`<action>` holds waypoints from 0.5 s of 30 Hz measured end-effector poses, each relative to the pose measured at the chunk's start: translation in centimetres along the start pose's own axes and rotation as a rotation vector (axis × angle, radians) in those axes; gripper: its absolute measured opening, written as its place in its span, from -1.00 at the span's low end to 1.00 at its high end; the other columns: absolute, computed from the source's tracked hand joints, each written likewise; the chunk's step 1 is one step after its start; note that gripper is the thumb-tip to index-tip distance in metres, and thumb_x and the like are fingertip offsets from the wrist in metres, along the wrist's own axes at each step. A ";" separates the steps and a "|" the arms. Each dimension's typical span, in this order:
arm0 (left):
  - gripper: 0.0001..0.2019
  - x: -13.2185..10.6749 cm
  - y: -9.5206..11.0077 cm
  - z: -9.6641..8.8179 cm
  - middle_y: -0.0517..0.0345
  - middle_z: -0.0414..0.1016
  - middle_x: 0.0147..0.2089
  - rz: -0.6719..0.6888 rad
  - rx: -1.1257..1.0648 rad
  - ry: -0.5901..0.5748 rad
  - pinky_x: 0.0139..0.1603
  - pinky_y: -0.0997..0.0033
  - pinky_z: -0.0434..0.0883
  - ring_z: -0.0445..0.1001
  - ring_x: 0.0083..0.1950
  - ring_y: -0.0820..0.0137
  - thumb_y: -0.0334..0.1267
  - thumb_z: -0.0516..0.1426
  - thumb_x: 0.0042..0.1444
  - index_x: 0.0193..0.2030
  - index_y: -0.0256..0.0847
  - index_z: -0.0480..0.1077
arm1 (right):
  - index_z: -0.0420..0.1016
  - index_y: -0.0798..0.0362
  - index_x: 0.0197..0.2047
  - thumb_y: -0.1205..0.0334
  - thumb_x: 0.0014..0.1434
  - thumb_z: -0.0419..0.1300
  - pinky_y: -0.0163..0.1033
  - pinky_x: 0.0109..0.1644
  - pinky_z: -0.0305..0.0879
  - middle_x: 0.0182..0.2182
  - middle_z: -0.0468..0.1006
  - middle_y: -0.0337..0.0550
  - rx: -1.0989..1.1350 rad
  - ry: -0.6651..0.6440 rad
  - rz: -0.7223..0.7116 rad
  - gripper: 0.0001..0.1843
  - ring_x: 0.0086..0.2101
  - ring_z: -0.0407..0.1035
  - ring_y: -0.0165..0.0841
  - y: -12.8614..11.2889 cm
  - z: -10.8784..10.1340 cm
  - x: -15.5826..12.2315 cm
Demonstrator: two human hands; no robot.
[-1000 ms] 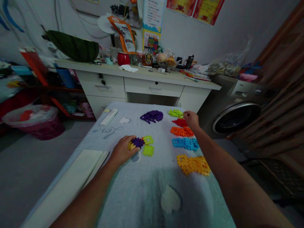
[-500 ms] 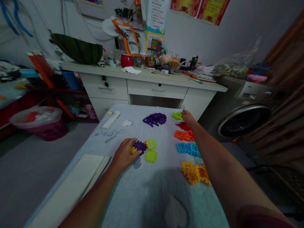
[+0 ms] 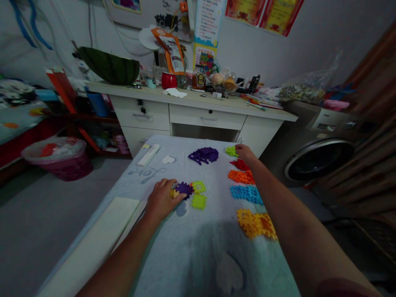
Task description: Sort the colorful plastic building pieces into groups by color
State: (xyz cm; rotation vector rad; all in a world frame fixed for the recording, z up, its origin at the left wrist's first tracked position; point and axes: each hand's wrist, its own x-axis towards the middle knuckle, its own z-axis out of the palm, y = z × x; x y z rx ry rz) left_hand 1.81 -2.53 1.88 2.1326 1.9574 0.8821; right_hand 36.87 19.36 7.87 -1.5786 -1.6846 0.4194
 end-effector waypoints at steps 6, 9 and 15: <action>-0.52 0.1 0.7 -0.3 -0.02 0.41 0.01 0.006 -0.080 -0.019 0.07 0.11 0.38 0.40 0.05 0.09 -0.01 0.25 0.03 0.06 -0.16 0.39 | 0.51 0.09 -0.13 0.39 0.04 0.16 -0.33 -0.32 0.35 -0.28 0.59 -0.14 0.167 -0.385 -0.005 -0.71 -0.39 0.42 -0.42 -4.9 1.3 -5.9; -0.54 0.2 1.0 -0.3 0.00 0.41 0.01 0.027 -0.165 -0.012 0.10 0.14 0.38 0.41 0.07 0.12 -0.07 0.26 0.02 0.06 -0.14 0.38 | 0.52 0.08 -0.13 0.39 0.08 0.17 -0.29 -0.21 0.37 -0.28 0.60 -0.17 0.118 -0.640 -0.219 -0.74 -0.31 0.45 -0.40 -7.9 2.9 -9.9; -0.53 0.3 0.7 0.0 0.02 0.39 0.04 0.056 -0.305 -0.003 0.15 0.15 0.37 0.41 0.11 0.16 -0.10 0.27 0.02 0.08 -0.15 0.36 | 0.43 0.14 0.11 0.35 0.02 0.32 -0.04 0.12 0.26 0.03 0.49 0.09 -0.109 -0.704 -0.600 -0.46 0.01 0.38 -0.19 -12.0 6.4 -15.7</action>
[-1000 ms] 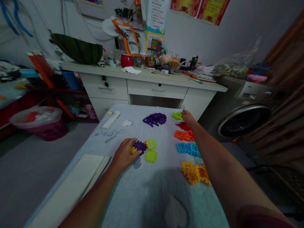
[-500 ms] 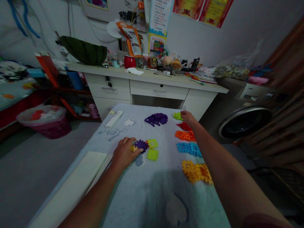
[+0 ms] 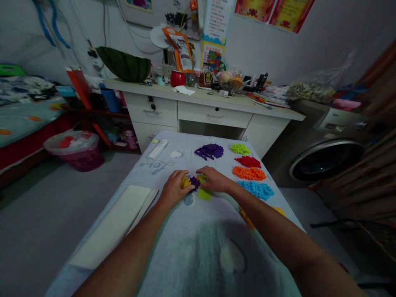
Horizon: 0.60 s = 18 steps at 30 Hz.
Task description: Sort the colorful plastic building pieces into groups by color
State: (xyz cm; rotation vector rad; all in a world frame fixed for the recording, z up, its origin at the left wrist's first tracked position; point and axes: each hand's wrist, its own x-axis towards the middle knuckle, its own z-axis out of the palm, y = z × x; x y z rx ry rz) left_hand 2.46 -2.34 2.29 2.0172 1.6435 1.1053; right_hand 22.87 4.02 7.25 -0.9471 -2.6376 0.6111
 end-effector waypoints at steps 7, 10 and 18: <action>-0.50 0.0 -0.5 -0.3 0.01 0.39 0.06 -0.050 -0.099 -0.003 0.13 0.13 0.39 0.44 0.07 0.19 -0.08 0.25 0.03 0.10 -0.17 0.34 | 0.41 0.11 0.08 0.30 -0.01 0.38 -0.04 0.14 0.13 -0.01 0.47 0.03 -0.100 -0.053 -0.094 -0.45 0.03 0.31 -0.16 -1.4 2.1 1.2; -0.58 0.1 -0.6 -0.5 -0.02 0.41 0.05 -0.046 -0.112 0.009 0.12 0.13 0.40 0.44 0.08 0.19 -0.08 0.14 0.13 0.09 -0.20 0.36 | 0.45 0.09 -0.03 0.29 -0.03 0.39 -0.09 0.09 0.13 -0.11 0.48 -0.04 -0.099 -0.042 -0.095 -0.54 -0.04 0.31 -0.19 -1.4 2.4 1.1; -0.68 0.3 -1.1 -0.7 0.00 0.51 -0.03 -0.108 0.023 0.060 0.17 0.14 0.35 0.45 0.07 0.20 -0.21 -0.02 0.17 -0.04 -0.20 0.45 | 0.43 0.06 -0.14 0.32 -0.04 0.40 -0.15 0.01 0.13 -0.15 0.41 -0.12 0.003 0.075 0.030 -0.63 -0.10 0.25 -0.25 -1.1 2.5 -0.4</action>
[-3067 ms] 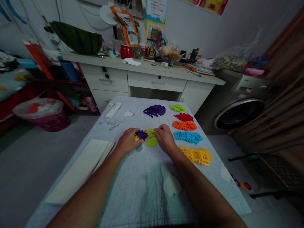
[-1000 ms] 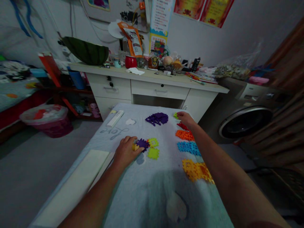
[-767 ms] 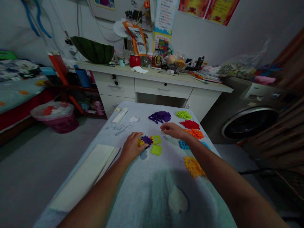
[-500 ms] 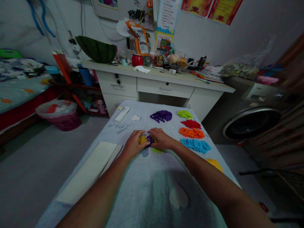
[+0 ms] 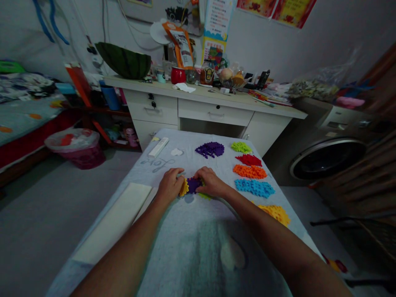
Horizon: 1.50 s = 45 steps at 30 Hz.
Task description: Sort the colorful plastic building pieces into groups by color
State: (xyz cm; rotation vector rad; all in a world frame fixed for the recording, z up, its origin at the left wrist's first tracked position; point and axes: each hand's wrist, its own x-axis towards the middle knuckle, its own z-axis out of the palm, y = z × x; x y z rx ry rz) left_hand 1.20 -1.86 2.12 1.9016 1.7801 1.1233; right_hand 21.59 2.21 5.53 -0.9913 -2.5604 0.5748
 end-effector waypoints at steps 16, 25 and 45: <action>-0.69 -0.3 0.2 0.3 0.02 0.54 -0.06 -0.045 0.069 -0.108 -0.06 0.28 0.42 0.51 -0.09 0.26 -0.19 0.03 0.16 -0.02 -0.20 0.44 | 0.35 0.06 -0.37 0.48 -0.02 0.15 -0.29 -0.21 0.16 -0.36 0.35 -0.21 -0.078 0.322 0.290 -0.85 -0.33 0.24 -0.37 4.6 -3.6 -0.6; -0.72 -0.2 0.4 0.2 0.03 0.52 -0.05 -0.041 0.120 -0.141 -0.06 0.33 0.39 0.50 -0.05 0.28 -0.24 0.06 0.14 -0.03 -0.19 0.45 | 0.42 0.13 -0.07 0.30 -0.07 0.36 -0.20 0.01 0.22 -0.08 0.40 0.00 -0.200 -0.081 0.261 -0.55 -0.08 0.31 -0.23 5.8 -4.8 -1.3; -0.72 -0.3 1.0 -0.1 0.05 0.49 -0.01 -0.029 0.155 -0.189 -0.02 0.31 0.38 0.49 -0.01 0.27 -0.25 0.04 0.16 -0.02 -0.18 0.43 | 0.39 0.12 0.07 0.21 0.00 0.37 -0.24 -0.03 0.31 -0.07 0.41 0.01 -0.248 0.318 0.527 -0.44 -0.16 0.39 -0.29 10.5 -7.0 7.1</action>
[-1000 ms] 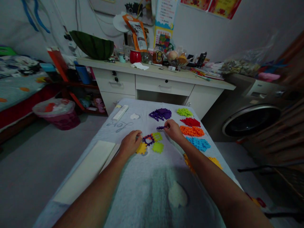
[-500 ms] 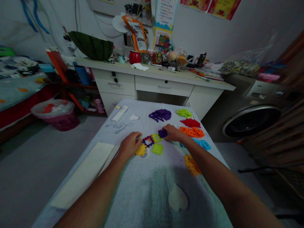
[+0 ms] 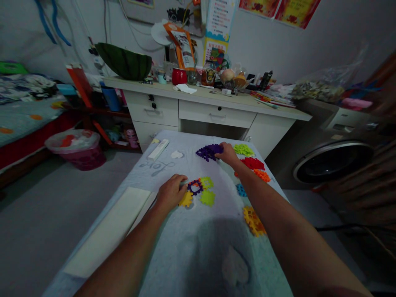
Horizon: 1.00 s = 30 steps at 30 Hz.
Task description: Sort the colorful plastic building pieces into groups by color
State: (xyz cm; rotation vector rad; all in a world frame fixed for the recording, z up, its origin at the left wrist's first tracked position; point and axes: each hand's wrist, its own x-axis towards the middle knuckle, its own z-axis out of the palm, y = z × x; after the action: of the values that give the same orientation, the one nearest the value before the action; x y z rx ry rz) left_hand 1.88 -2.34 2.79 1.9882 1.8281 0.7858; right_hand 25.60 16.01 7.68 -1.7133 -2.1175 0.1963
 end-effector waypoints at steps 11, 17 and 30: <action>-0.74 -0.1 0.0 -0.1 0.06 0.49 -0.02 0.013 0.026 0.001 -0.04 0.33 0.38 0.49 -0.02 0.29 -0.25 0.04 0.18 -0.02 -0.15 0.43 | 0.48 0.00 0.00 0.20 0.09 0.30 -0.13 0.03 0.27 -0.01 0.39 0.00 -0.107 0.041 0.006 -0.63 -0.02 0.30 -0.16 -3.2 2.4 1.6; -0.74 -0.1 0.1 -0.2 0.05 0.49 -0.01 0.019 0.031 0.000 -0.05 0.32 0.39 0.50 -0.03 0.27 -0.26 0.04 0.17 -0.03 -0.17 0.43 | 0.49 -0.08 0.05 0.16 0.17 0.21 -0.03 0.10 0.22 0.14 0.36 -0.07 -0.085 -0.008 -0.028 -0.64 0.06 0.23 -0.11 -3.2 2.2 0.8; -0.76 -0.1 0.1 -0.2 0.07 0.50 -0.04 0.031 0.048 0.002 -0.05 0.36 0.38 0.49 -0.02 0.29 -0.26 0.05 0.17 -0.05 -0.15 0.44 | 0.48 0.10 0.03 0.30 0.10 0.28 -0.14 0.06 0.27 -0.05 0.50 0.01 0.096 -0.350 -0.425 -0.62 -0.08 0.39 -0.24 -2.9 -1.9 -7.4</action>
State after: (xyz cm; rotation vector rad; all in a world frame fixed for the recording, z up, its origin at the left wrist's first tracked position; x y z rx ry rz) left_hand 1.89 -2.46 2.97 2.0505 1.8385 0.7603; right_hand 24.94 7.99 8.76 -1.2043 -2.6184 0.4917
